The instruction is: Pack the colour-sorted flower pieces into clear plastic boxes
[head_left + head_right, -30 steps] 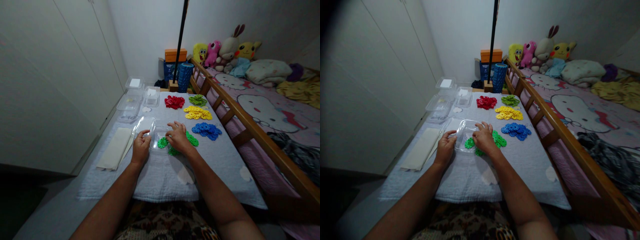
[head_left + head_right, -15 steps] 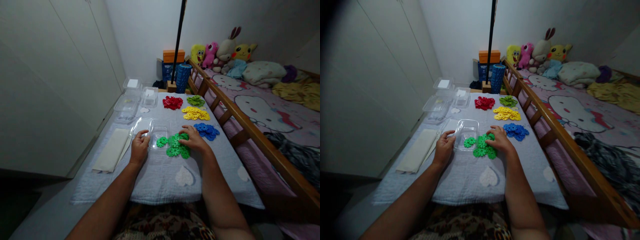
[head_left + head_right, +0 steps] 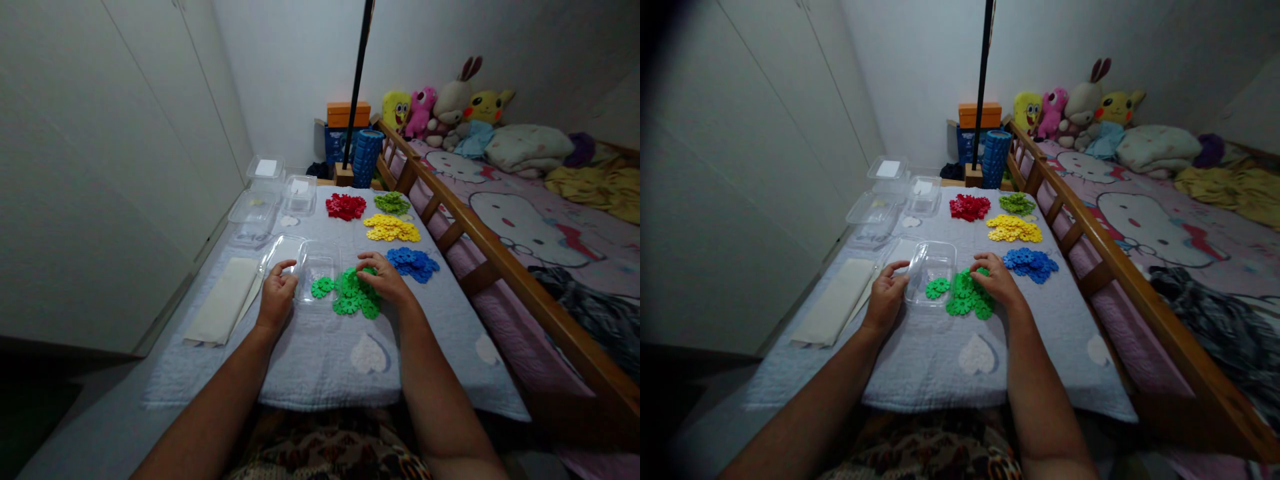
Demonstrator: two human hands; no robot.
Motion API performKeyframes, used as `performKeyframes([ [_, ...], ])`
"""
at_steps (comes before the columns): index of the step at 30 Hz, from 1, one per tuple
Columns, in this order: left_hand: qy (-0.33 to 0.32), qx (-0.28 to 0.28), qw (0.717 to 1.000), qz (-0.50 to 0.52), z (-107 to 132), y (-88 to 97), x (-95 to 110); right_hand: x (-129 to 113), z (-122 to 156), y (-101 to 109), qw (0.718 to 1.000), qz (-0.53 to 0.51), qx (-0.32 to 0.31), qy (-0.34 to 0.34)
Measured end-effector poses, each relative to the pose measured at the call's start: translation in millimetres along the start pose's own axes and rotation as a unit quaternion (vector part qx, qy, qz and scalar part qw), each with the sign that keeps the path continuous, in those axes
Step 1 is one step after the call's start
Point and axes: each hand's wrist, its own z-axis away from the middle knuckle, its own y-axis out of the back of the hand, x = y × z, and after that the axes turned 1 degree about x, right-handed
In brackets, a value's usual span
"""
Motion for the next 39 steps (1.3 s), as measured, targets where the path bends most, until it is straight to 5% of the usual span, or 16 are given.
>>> performKeyframes([
  [8, 0.012, -0.034, 0.999, 0.018, 0.9, 0.4, -1.4, -26.1, -3.6, -13.9, 0.975, -0.124, 0.186, -0.004],
  [13, 0.013, -0.056, 0.998, 0.013, -1.3, -0.4, -3.2, -45.7, -3.4, -34.2, 0.989, -0.042, 0.128, 0.054],
  [25, -0.019, -0.027, 0.999, -0.002, -6.5, -2.9, -10.9, -50.9, -0.2, -48.3, 0.989, 0.138, -0.005, 0.053],
  [33, -0.01, -0.026, 1.0, 0.013, -5.0, -2.4, -12.5, -27.8, -3.0, -21.2, 0.983, 0.113, 0.14, 0.028],
  [39, -0.004, -0.03, 0.999, 0.029, -6.6, -1.2, -17.8, -4.0, 1.8, 4.8, 0.978, 0.17, 0.096, -0.074],
])
